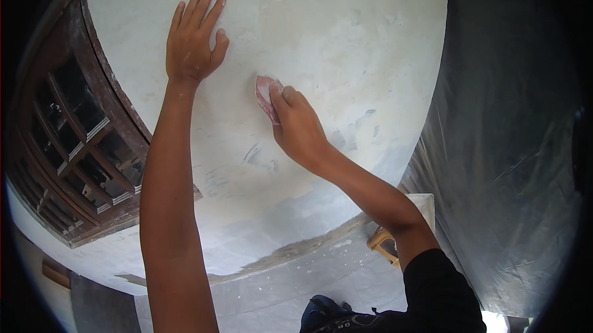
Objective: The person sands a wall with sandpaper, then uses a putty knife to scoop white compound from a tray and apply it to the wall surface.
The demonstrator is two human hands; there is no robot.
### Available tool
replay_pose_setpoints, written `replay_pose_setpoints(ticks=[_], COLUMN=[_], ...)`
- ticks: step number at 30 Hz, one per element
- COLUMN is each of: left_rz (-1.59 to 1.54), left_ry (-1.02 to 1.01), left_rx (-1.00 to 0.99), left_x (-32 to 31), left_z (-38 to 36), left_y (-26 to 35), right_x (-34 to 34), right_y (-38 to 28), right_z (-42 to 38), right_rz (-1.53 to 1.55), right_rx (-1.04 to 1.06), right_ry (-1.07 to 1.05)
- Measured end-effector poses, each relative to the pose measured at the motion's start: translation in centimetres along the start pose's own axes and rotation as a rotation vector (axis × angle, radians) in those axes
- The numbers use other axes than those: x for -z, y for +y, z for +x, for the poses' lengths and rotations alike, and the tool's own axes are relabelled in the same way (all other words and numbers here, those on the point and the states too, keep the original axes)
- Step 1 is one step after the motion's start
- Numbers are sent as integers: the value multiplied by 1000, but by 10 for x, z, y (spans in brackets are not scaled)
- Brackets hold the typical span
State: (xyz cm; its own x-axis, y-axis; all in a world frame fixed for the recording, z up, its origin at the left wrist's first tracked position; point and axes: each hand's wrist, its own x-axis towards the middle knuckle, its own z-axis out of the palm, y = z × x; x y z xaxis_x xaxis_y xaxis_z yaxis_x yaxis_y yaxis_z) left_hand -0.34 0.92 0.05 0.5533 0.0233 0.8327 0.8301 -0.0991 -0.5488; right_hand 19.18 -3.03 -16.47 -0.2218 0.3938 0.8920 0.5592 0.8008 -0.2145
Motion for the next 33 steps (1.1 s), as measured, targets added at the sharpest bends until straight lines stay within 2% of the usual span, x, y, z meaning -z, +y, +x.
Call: replay_pose_setpoints(ticks=[4, 7, 8, 10, 14, 17, 19, 22, 24, 25, 29, 32, 33], left_rz=[9, 4, 4, -38, -27, -40, -16, -3, -3, -7, -41, -4, 25], left_ry=[1, -4, -4, 11, 14, 0, 18, 17, 20, 20, 49, 64, 57], left_rx=[5, 6, 8, 8, 5, 10, 5, 9, 12, 10, 40, 63, 78], left_x=[0, 0, 1, 1, 1, 0, -1, -1, 0, 0, -3, -4, -3], left_z=[-1, -1, -1, 0, -1, 0, -1, -1, 0, 0, -1, -1, -1], left_y=[1, 2, 2, 2, 1, 0, 1, 1, 2, 3, 1, -1, 0], right_x=[39, 27, 17, -8, -26, -6, 16, 31, 16, 6, -22, -15, -7], right_y=[18, 37, 36, 32, 8, 3, 12, 33, 39, 38, 25, 19, 18], right_z=[72, 109, 107, 93, 10, 5, 43, 103, 115, 110, 44, 5, 11], right_rz=[-201, -358, -358, -525, -335, -251, -230, -380, -442, -476, -556, -367, -334], right_rx=[-9, 40, 41, 183, 291, 289, 215, 147, 195, 248, 469, 522, 495], right_ry=[322, 389, 387, 308, 105, 105, 249, 462, 460, 392, 161, 92, 133])
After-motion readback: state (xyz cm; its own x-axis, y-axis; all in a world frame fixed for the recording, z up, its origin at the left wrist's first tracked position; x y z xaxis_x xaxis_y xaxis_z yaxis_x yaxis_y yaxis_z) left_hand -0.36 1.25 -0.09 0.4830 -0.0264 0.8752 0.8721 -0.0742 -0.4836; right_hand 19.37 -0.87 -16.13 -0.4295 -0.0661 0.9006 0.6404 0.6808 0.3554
